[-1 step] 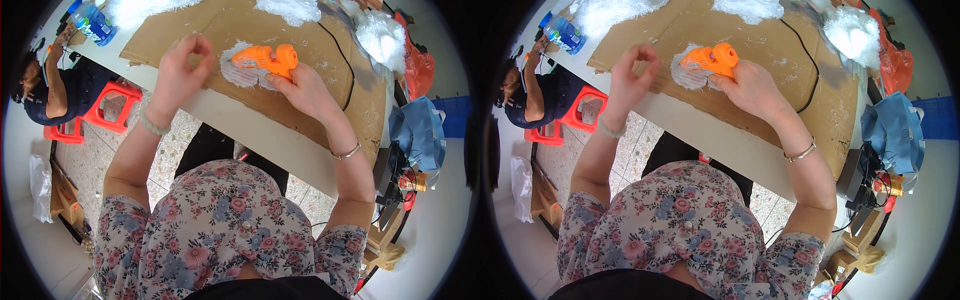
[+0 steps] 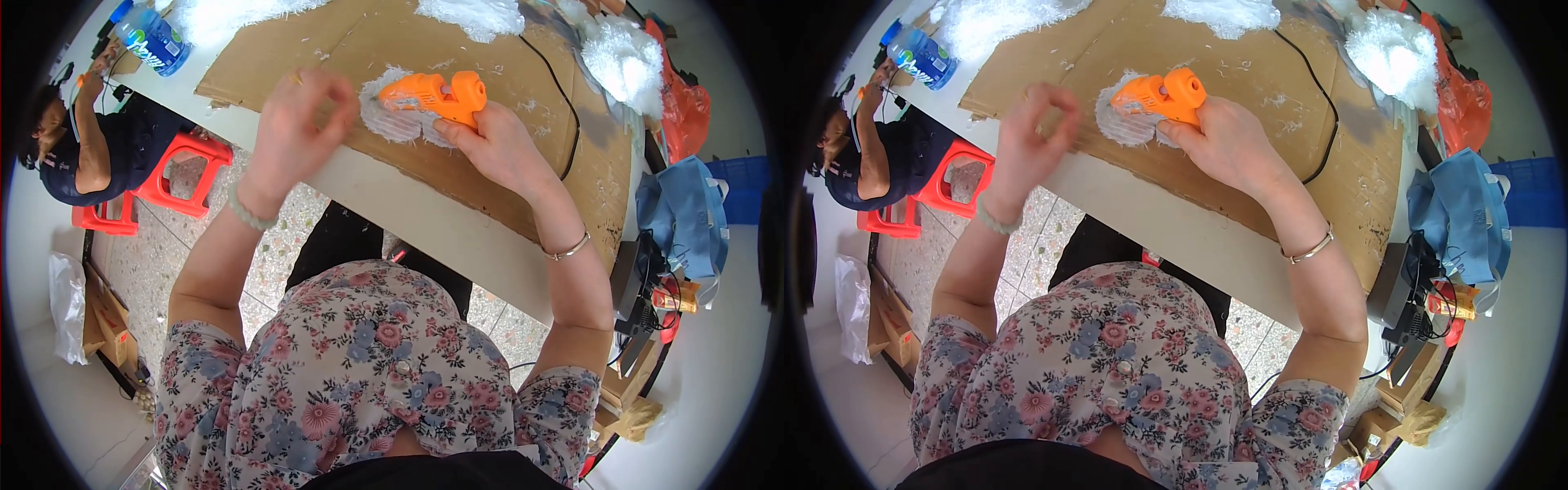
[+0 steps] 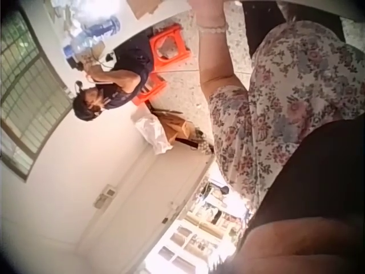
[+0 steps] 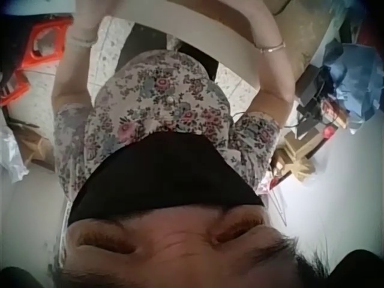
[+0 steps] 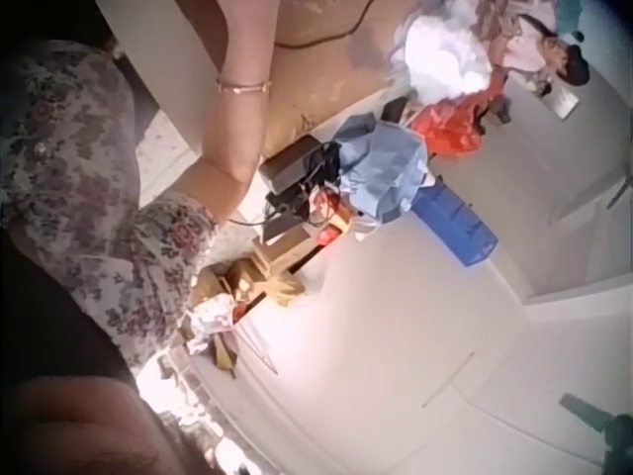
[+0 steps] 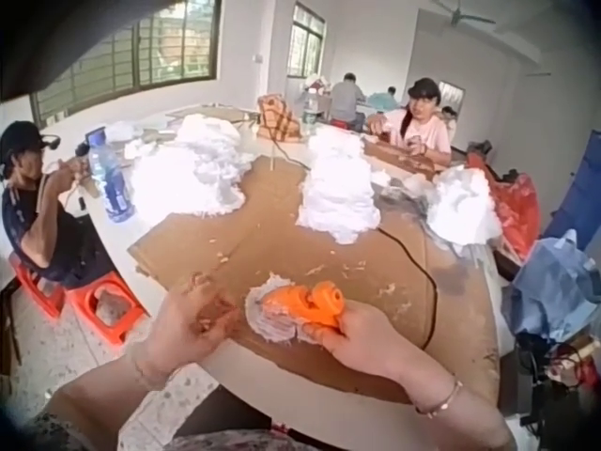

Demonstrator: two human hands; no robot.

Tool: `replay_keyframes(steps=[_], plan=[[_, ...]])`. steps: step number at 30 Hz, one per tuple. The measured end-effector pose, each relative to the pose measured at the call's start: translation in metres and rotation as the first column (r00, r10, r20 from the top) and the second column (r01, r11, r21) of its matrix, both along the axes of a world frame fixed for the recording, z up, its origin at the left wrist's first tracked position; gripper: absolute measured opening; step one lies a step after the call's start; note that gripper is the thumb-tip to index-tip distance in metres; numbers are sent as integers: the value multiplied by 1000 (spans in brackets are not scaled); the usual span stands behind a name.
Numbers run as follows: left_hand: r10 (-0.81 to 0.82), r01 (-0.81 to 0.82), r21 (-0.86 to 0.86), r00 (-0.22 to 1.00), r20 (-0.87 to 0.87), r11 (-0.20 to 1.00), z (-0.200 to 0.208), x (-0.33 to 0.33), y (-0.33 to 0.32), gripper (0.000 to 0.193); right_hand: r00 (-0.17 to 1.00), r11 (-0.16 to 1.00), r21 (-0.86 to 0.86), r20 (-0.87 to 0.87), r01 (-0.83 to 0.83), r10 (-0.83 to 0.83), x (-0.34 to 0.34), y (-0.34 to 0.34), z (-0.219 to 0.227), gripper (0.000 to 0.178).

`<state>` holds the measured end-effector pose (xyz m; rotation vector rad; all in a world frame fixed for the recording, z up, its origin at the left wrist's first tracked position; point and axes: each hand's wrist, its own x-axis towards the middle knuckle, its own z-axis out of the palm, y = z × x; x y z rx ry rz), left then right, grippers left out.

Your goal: Applying hot glue to a cardboard base and attaching white fiberfill stuffing to assemble a toy part.

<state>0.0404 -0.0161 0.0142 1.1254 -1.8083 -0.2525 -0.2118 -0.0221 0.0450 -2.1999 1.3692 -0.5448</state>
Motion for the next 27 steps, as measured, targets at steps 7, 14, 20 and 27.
replay_keyframes(steps=[7,14,20,27], plan=[[-201,304,-119,830,521,945,0,-28,37,32,997,997,81,78,-9,3,-1,-8,1,33],[-147,239,-82,798,585,968,-5,-28,33,38,916,935,348,353,62,-192,-4,1,28,29],[-151,238,-78,800,580,968,-4,-28,35,32,995,996,80,95,36,-43,-50,7,11,22],[-165,243,-58,795,584,968,-5,-27,36,27,990,991,96,-110,97,-86,-44,19,23,22]])
